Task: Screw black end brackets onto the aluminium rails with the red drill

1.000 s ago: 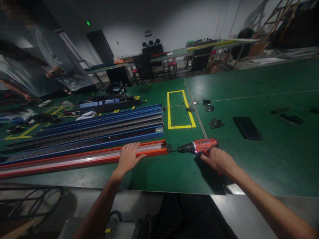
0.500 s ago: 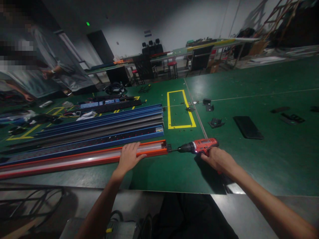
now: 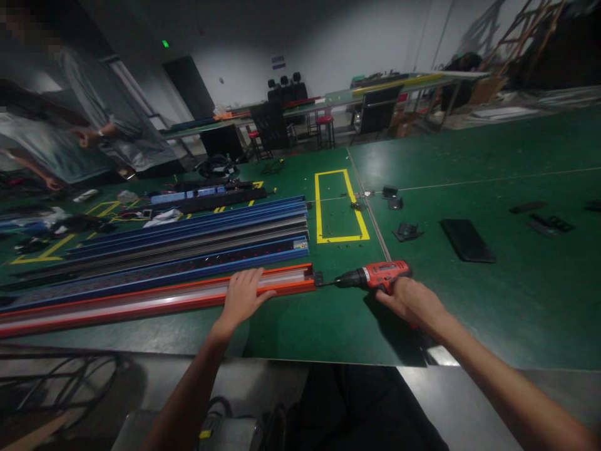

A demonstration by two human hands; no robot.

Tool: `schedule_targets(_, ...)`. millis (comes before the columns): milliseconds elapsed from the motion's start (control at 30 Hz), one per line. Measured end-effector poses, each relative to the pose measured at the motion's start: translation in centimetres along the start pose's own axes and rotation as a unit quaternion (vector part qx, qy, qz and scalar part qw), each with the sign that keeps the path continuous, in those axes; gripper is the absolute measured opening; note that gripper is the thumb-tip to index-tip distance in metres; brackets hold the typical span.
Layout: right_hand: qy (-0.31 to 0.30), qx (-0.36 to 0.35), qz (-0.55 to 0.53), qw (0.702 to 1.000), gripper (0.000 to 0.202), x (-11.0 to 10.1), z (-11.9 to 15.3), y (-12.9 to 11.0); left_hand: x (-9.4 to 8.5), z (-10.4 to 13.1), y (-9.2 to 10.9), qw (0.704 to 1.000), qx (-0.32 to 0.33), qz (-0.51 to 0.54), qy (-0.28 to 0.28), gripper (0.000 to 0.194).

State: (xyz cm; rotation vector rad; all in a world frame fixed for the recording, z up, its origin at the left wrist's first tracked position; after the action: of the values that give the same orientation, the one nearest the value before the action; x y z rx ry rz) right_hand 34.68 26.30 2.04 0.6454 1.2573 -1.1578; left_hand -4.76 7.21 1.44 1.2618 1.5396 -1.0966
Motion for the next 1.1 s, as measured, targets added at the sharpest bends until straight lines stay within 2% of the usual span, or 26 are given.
schedule_targets(200, 0.005, -0.013, -0.012, 1.000, 0.053, -0.3, 0.1, -0.2, 0.0, 0.0, 0.0, 1.000, 0.002, 0.001, 0.003, 0.085)
schedule_targets(367, 0.002, 0.021, -0.007, 1.000, 0.058, -0.5, 0.2, 0.2, -0.1, 0.1, 0.0, 1.000, 0.001, 0.005, 0.013, 0.085)
schedule_targets(500, 0.007, 0.017, -0.010, 1.000, 0.058, -0.7, 0.5, 0.4, 0.0, 0.0, -0.2, 1.000, 0.007, 0.022, 0.020, 0.085)
schedule_targets(667, -0.008, 0.043, -0.016, 0.999, 0.055, -1.0, 1.1, 1.6, 0.2, 0.2, -0.5, 0.999, 0.009, 0.024, 0.019, 0.080)
schedule_targets(900, -0.010, 0.060, -0.019, 0.998, 0.051, -1.5, 2.7, 3.8, 0.0, 2.2, -0.1, 0.999, 0.030, 0.028, 0.017, 0.088)
schedule_targets(1100, -0.033, 0.074, -0.016, 0.997, 0.047, -1.4, 4.1, 5.1, -0.4, 4.2, -0.2, 0.998, 0.020, 0.065, 0.010, 0.080)
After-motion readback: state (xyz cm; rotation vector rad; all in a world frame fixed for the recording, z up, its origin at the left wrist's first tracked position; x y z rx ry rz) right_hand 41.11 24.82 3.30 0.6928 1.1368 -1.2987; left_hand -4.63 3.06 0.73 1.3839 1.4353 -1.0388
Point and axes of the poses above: each hand's wrist, its own z-axis away from the middle knuckle, its own x-axis out of the palm, y = z × x, the point moved 6 cm from there along -z, towards the middle knuckle, and after that the axes turned 4 degrees about x, right-handed, at the moved point
